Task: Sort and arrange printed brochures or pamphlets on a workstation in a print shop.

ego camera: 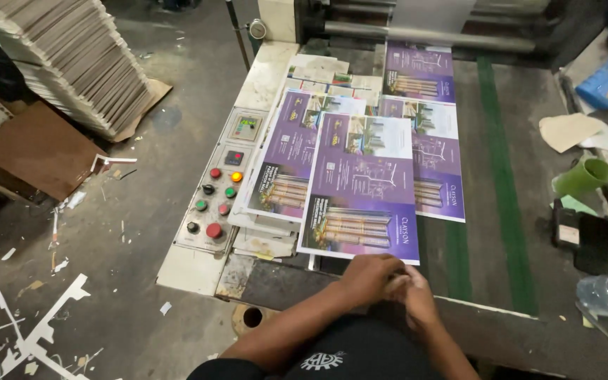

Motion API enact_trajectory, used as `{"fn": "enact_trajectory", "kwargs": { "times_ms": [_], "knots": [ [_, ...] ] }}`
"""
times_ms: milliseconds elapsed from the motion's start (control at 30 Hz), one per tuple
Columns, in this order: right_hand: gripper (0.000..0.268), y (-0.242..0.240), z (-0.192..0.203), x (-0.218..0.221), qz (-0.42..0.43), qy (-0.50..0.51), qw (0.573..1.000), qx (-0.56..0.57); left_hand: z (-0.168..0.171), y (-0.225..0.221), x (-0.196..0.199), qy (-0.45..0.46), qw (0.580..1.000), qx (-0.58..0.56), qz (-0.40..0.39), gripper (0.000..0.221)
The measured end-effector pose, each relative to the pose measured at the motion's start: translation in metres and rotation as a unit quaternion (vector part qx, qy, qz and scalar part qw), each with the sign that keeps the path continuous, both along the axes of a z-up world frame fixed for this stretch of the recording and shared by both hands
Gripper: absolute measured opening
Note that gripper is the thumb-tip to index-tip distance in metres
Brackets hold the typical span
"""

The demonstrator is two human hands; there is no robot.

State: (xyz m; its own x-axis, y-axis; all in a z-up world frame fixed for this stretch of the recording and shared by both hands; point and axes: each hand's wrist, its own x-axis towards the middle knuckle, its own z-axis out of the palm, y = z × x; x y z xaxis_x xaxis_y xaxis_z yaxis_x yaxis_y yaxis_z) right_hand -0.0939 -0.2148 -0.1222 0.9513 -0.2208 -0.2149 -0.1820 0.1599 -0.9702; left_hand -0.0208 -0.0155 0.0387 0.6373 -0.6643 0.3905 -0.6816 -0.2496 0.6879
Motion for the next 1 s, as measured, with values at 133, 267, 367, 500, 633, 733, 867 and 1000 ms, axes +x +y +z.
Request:
{"fn": "enact_trajectory", "kwargs": {
  "times_ms": [133,267,367,500,633,733,867,1000],
  "knots": [
    [0.043,0.034,0.098,0.008,-0.074,0.122,0.968,0.206,-0.013,0.022,0.026,0.02,0.999,0.006,0.032,0.026],
    [0.038,0.011,0.039,0.035,-0.095,0.093,0.951,0.278,-0.014,0.041,0.043,0.02,0.998,0.007,0.053,0.025],
    [0.032,-0.005,0.007,0.043,-0.13,0.041,0.968,0.212,-0.016,0.058,0.055,0.032,0.996,0.032,0.078,0.025],
    [0.031,-0.013,0.027,0.035,-0.216,0.084,0.965,0.122,-0.054,0.086,0.103,-0.042,0.986,0.066,0.144,0.025],
    [0.028,-0.02,0.015,0.017,-0.236,0.082,0.95,0.185,-0.072,0.11,0.122,-0.107,0.974,0.093,0.176,0.036],
    [0.025,-0.023,0.007,0.022,-0.265,0.048,0.956,0.115,-0.071,0.119,0.13,-0.088,0.971,0.149,0.163,0.063],
    [0.025,-0.038,-0.003,-0.017,-0.324,0.051,0.944,0.042,-0.069,0.125,0.129,-0.1,0.965,0.196,0.142,0.09],
    [0.023,-0.052,0.003,-0.069,-0.375,0.061,0.925,0.005,-0.099,0.127,0.138,-0.143,0.953,0.218,0.154,0.068]
  ]
}}
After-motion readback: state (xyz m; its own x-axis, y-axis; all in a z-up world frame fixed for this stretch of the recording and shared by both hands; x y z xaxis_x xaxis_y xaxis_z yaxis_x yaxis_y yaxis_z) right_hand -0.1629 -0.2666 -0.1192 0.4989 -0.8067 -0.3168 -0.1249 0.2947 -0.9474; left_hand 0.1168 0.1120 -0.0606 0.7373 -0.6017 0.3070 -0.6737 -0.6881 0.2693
